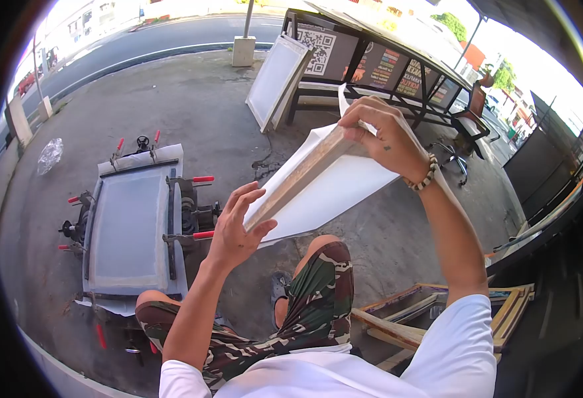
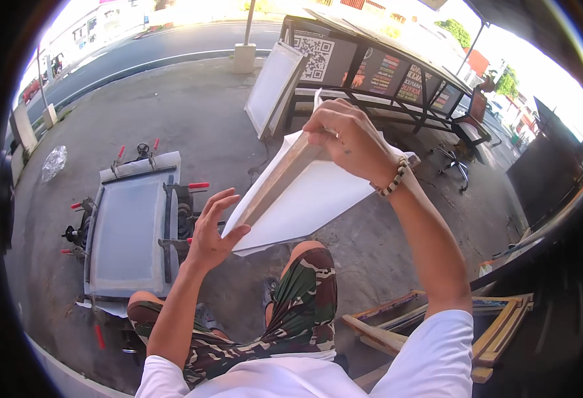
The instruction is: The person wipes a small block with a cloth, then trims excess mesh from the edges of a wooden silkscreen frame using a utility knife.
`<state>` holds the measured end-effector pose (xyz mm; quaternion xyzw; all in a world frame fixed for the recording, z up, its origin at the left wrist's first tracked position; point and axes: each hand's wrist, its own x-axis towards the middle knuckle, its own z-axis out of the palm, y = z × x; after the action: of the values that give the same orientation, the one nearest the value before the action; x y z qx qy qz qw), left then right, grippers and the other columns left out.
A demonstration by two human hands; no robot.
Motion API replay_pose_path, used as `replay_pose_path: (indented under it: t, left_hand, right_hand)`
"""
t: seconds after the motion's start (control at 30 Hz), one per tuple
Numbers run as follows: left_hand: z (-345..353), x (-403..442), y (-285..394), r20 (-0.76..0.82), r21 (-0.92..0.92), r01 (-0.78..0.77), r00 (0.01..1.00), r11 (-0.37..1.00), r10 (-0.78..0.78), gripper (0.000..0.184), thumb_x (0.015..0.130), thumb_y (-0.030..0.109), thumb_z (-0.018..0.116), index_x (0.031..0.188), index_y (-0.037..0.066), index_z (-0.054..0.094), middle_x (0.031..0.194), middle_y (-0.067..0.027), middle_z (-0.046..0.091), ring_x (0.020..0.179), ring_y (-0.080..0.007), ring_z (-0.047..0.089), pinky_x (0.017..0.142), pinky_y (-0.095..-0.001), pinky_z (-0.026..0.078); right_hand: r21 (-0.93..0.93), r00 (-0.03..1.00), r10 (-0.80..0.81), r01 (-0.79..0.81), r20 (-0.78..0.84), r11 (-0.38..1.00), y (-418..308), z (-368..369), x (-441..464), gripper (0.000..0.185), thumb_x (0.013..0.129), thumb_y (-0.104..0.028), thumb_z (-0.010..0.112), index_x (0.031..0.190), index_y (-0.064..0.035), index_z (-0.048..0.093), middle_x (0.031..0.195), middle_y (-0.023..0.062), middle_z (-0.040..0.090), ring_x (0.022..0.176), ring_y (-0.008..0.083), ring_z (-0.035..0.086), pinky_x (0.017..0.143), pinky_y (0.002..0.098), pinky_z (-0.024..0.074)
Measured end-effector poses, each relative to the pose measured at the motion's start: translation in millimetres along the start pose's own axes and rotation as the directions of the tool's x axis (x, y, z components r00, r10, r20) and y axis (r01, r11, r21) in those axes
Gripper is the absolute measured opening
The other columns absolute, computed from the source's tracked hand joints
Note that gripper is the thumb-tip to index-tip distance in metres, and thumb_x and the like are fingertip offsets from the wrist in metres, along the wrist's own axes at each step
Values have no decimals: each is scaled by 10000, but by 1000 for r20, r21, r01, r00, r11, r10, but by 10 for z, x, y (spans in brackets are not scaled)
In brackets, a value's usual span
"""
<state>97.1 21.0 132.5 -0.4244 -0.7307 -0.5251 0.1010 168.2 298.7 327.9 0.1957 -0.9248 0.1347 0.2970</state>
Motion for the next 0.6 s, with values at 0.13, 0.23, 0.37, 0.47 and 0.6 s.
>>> replay_pose_path:
  t: [0.13, 0.23, 0.37, 0.47, 0.6]
  left_hand:
    - [20, 77, 191, -143, 38, -103, 984, 994, 107, 666, 837, 338, 821, 1376, 61, 545, 1419, -166, 565, 1284, -348, 577, 1041, -442, 491]
    - [120, 18, 242, -254, 58, -156, 953, 986, 166, 587, 862, 311, 803, 1337, 39, 593, 1356, -174, 617, 1235, -338, 618, 1017, -417, 511]
    - [247, -148, 152, -340, -101, -98, 939, 990, 58, 315, 865, 75, 779, 1152, -8, 682, 1175, -154, 712, 1065, -299, 703, 924, -357, 542]
    - [198, -340, -14, -318, -298, -63, 947, 952, -37, 237, 805, -32, 789, 1023, -9, 698, 1033, -125, 738, 930, -215, 709, 825, -316, 549]
    - [-39, -656, -218, -146, -607, 108, 959, 787, -244, 234, 748, -68, 818, 937, 8, 704, 974, -75, 732, 900, -152, 675, 798, -288, 531]
  right_hand:
    - [56, 991, -126, 128, -40, 990, -182, 257, -20, 96, 824, 21, 712, 905, -4, 666, 904, 89, 669, 929, 284, 629, 821, 399, 508]
    - [104, 983, -174, 179, -54, 978, -330, 423, 6, 133, 805, 41, 723, 913, -14, 667, 900, 82, 662, 944, 287, 625, 899, 408, 519]
    - [187, 960, -276, 281, -53, 941, -572, 677, -57, 163, 794, 18, 734, 944, -28, 686, 944, 79, 642, 981, 282, 629, 1136, 447, 445]
    - [212, 960, -270, 280, -72, 937, -815, 868, -209, 201, 751, 1, 718, 947, -32, 687, 960, 75, 627, 1041, 263, 623, 1179, 493, 397]
    - [240, 962, -270, 274, -47, 931, -1044, 1140, -427, 412, 741, -47, 738, 1139, -145, 692, 1057, 22, 630, 1120, 237, 614, 1220, 531, 324]
